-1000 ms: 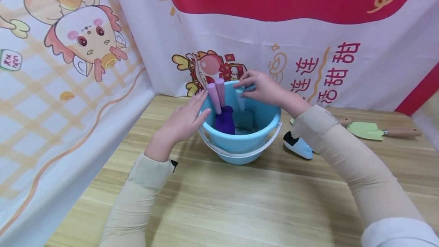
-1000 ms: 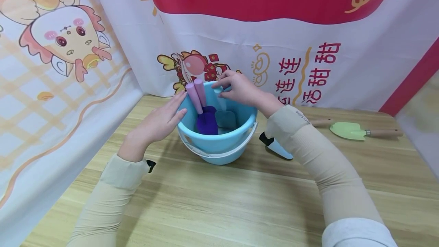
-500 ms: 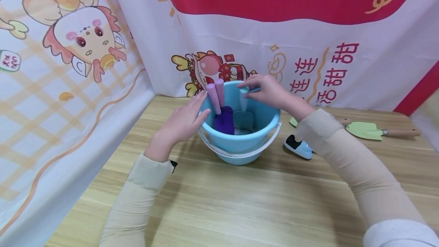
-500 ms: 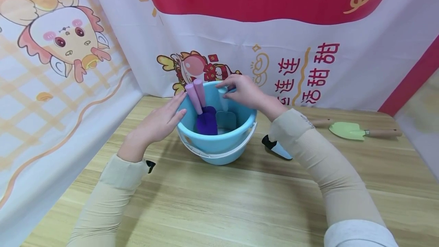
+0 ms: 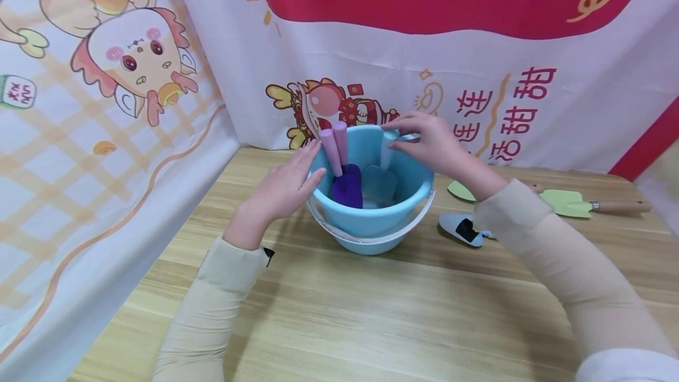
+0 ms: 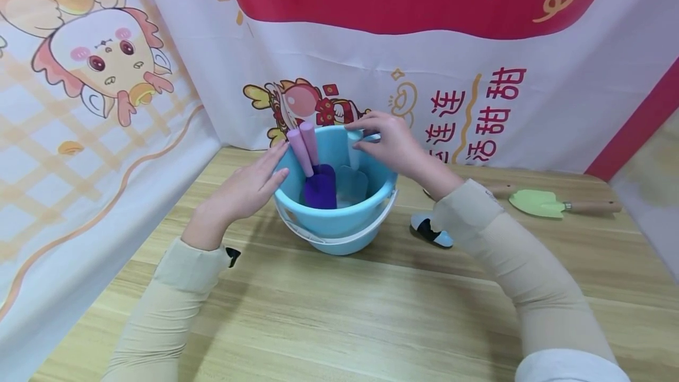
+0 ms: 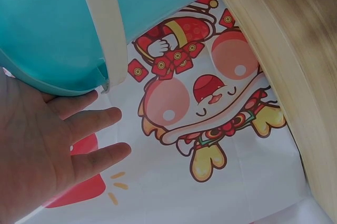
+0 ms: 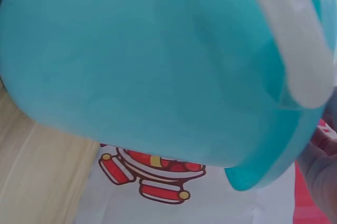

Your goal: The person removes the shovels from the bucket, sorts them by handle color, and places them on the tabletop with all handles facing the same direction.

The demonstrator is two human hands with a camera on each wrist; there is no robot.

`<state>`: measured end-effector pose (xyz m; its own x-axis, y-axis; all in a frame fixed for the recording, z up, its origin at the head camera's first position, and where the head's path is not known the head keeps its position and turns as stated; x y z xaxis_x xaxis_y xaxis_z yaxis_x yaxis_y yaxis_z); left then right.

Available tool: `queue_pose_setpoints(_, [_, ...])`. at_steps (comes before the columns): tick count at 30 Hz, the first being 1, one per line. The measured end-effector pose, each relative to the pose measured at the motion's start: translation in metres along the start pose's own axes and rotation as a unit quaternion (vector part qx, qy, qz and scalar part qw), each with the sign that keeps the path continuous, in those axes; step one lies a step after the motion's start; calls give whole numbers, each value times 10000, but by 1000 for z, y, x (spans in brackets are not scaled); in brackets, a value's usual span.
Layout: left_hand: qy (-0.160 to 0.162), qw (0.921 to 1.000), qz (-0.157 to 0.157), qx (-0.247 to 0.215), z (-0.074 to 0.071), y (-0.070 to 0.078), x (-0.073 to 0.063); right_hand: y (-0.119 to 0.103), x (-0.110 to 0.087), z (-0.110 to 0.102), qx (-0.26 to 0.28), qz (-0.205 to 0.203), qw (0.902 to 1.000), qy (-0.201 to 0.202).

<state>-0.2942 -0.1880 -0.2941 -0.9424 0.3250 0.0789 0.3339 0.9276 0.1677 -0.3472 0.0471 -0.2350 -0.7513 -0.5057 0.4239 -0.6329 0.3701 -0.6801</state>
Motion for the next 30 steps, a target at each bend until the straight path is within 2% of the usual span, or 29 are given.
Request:
queue_pose_setpoints(10, [-50,10000,15,23,0,2,-1,-17,-21,-21,311,-413,9955,794])
queue_pose_setpoints(18, [-32,10000,40,3,-1,2,-1,-29,-35,-38,669,-960,9828,1431])
queue_pose_setpoints(30, [-20,10000,52,-45,0,0,-1,-28,-48,-63,1184,-1003,9651,2109])
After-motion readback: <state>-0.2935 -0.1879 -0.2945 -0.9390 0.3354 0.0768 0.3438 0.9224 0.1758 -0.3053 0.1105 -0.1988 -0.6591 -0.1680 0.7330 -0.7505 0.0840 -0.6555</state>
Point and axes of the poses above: each hand's wrist, its own x-axis towards the middle knuckle, its own z-axis out of the palm, y = z × x, the point moved 8 cm from there along x, towards the middle knuckle, and after that the axes turned 9 degrees about x, right-handed, at the moved point
